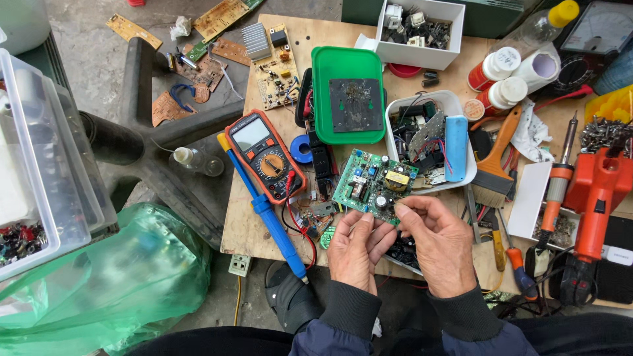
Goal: The person uses pliers to remove a small component from a green circuit board. They then place the component into a white box filled with other electronic parts. The person continues to handle the circuit board and other components on a cluttered workbench.
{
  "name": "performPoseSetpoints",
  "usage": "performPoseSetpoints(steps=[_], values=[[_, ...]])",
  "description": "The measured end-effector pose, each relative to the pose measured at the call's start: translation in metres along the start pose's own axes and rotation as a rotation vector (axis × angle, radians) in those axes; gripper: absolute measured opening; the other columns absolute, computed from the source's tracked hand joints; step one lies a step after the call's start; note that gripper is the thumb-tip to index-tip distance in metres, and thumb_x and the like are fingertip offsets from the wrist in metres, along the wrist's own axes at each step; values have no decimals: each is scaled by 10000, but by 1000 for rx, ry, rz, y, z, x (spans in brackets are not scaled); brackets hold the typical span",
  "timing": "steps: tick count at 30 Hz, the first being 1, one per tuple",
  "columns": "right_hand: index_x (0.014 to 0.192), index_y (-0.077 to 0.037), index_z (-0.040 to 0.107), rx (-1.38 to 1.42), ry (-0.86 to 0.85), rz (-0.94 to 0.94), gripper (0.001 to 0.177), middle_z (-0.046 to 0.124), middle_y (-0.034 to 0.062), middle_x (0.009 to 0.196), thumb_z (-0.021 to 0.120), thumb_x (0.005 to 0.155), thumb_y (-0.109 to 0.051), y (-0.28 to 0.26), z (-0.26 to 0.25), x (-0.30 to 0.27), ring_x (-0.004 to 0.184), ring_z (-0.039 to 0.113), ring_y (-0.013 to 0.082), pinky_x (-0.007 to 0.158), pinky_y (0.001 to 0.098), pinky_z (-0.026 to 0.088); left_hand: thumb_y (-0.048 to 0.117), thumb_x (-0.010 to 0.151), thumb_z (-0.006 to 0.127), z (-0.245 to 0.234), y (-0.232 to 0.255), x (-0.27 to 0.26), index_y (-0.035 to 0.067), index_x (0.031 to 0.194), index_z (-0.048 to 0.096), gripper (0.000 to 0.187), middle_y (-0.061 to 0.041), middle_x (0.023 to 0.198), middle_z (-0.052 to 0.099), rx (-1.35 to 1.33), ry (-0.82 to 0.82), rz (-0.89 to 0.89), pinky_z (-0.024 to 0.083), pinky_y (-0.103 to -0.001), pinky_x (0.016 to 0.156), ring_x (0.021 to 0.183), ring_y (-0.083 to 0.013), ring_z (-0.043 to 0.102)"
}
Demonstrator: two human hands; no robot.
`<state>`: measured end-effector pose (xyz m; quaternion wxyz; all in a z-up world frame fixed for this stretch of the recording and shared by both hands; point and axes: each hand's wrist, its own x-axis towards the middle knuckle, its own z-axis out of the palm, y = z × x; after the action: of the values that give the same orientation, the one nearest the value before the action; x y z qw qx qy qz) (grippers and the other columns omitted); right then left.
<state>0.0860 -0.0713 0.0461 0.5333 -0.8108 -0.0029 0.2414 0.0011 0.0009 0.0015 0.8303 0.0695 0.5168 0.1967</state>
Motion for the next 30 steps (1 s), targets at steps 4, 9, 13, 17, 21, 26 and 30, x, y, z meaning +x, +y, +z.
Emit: performPoseSetpoints(steps=[4, 9, 13, 17, 21, 26, 30], values=[[1133, -15, 818, 54, 20, -4, 197, 769, 77, 877, 818, 985, -146, 2, 1, -1, 741, 668, 128, 744, 249, 569, 80, 1026, 763, -3, -4, 5, 53, 1211, 641, 223, -231, 980, 782, 1, -12, 5, 700, -440, 835, 848, -320, 800], [1117, -9, 806, 74, 32, 12, 193, 753, 84, 867, 815, 981, -146, -2, 1, -2, 732, 653, 138, 740, 260, 556, 78, 1026, 766, -4, -5, 6, 71, 1195, 626, 219, -224, 952, 776, -4, -15, -6, 703, -450, 837, 835, -313, 797], [1107, -9, 807, 64, 32, 12, 182, 757, 87, 865, 812, 981, -140, -7, 1, -5, 744, 665, 151, 753, 279, 571, 80, 1033, 761, -3, -3, 4, 57, 1204, 621, 223, -220, 957, 773, 11, -15, -20, 706, -441, 840, 839, -292, 793], [1109, -3, 800, 81, 42, 19, 179, 766, 74, 928, 809, 981, -129, -6, 2, -4, 762, 672, 145, 745, 272, 573, 81, 1022, 767, -1, -2, 2, 54, 1204, 634, 227, -212, 947, 774, 1, -17, -12, 704, -435, 831, 831, -287, 792], [1115, -7, 805, 71, 52, 22, 195, 779, 67, 948, 819, 970, -137, -4, 3, -4, 771, 678, 140, 748, 263, 570, 83, 1025, 761, 1, 0, -1, 60, 1201, 624, 224, -212, 939, 769, 6, -18, -10, 702, -436, 834, 832, -293, 790], [1108, -16, 823, 37, 50, 25, 200, 782, 61, 928, 828, 968, -159, -2, 3, -3, 766, 682, 141, 753, 271, 577, 87, 1019, 763, 1, 0, 0, 53, 1227, 620, 255, -229, 957, 774, -2, -5, -20, 700, -445, 844, 845, -310, 794], [1113, -16, 848, 18, 40, 32, 203, 787, 55, 903, 840, 963, -152, -3, 2, -3, 760, 670, 130, 756, 269, 584, 74, 1023, 766, 1, 0, 1, 32, 1224, 636, 243, -231, 962, 778, 12, 3, -17, 706, -442, 836, 837, -299, 794]])
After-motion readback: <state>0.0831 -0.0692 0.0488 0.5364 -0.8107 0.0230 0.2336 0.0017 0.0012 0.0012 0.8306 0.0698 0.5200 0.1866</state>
